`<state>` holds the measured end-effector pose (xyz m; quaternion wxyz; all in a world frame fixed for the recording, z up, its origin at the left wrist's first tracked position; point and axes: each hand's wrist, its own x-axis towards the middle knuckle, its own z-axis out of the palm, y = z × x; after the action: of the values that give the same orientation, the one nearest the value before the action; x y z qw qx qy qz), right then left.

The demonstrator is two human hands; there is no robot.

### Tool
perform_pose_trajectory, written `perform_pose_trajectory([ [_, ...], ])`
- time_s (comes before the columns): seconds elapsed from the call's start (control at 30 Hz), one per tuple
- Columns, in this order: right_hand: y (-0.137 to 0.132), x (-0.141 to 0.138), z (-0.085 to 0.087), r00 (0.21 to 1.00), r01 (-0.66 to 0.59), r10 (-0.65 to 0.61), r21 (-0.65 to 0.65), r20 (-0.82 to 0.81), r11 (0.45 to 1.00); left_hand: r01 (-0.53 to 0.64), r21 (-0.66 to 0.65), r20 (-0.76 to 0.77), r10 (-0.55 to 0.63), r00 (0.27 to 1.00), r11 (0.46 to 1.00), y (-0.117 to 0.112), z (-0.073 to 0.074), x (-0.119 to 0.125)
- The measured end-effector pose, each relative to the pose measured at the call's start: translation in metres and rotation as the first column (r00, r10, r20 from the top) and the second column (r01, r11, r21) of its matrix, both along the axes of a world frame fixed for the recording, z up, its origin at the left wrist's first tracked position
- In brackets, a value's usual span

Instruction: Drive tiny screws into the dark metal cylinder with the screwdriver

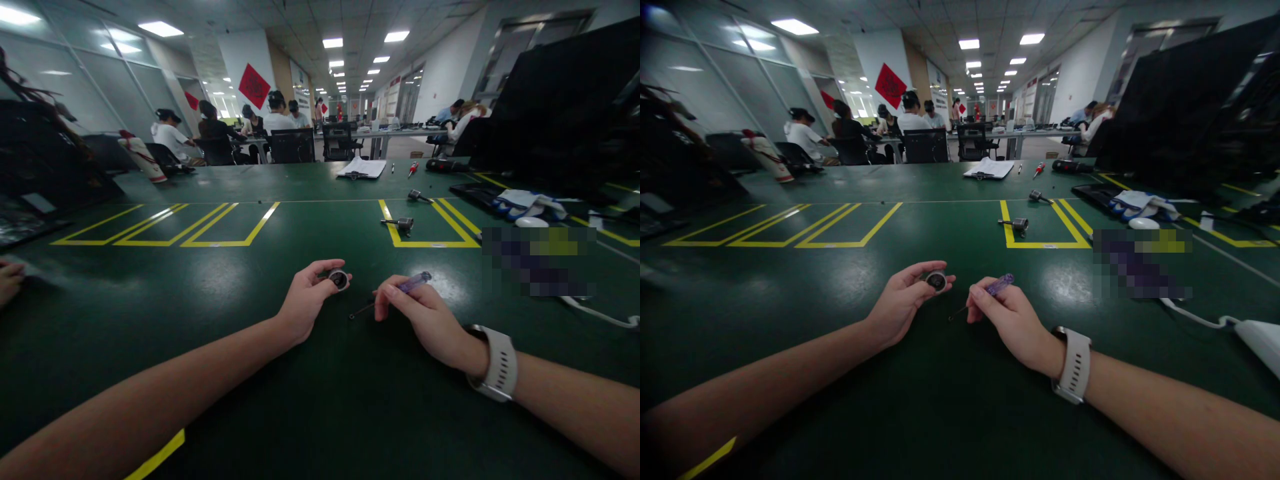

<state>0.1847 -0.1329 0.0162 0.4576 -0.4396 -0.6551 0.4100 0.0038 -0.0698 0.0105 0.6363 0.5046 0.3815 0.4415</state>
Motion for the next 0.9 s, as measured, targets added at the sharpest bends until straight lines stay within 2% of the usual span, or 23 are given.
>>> perform_pose_trajectory([
  [0.13, 0.0038, -0.0019, 0.0011, 0.999, -0.009, 0.006, -0.049, -0.046, 0.999, -0.008, -0.007, 0.011, 0.008, 1.000, 1.000, 0.0001, 0.0005, -0.0005],
  [0.3, 0.0029, -0.0020, 0.0007, 0.999, -0.039, 0.040, -0.055, 0.013, 0.998, 0.007, -0.014, 0.018, -0.007, 1.000, 1.000, 0.0012, 0.0001, -0.0003],
  [0.57, -0.0044, -0.0027, -0.0003, 0.968, 0.046, -0.070, 0.104, 0.240, 0.994, -0.019, -0.009, 0.039, 0.019, 0.999, 1.000, -0.0013, 0.0014, 0.0012],
  [0.73, 0.0012, -0.0008, -0.0045, 0.976, 0.132, -0.131, 0.002, 0.174, 0.991, -0.003, -0.015, 0.056, 0.004, 0.998, 1.000, -0.0042, 0.0054, 0.0018],
  [0.8, 0.0005, 0.0007, -0.0046, 0.981, 0.127, -0.134, 0.057, 0.141, 0.990, 0.003, -0.009, 0.050, -0.003, 0.999, 1.000, -0.0041, 0.0061, 0.0011],
  [0.9, -0.0047, 0.0011, -0.0037, 0.986, 0.103, -0.131, 0.247, 0.100, 0.963, 0.022, 0.013, 0.014, -0.022, 1.000, 1.000, -0.0028, 0.0048, -0.0009],
])
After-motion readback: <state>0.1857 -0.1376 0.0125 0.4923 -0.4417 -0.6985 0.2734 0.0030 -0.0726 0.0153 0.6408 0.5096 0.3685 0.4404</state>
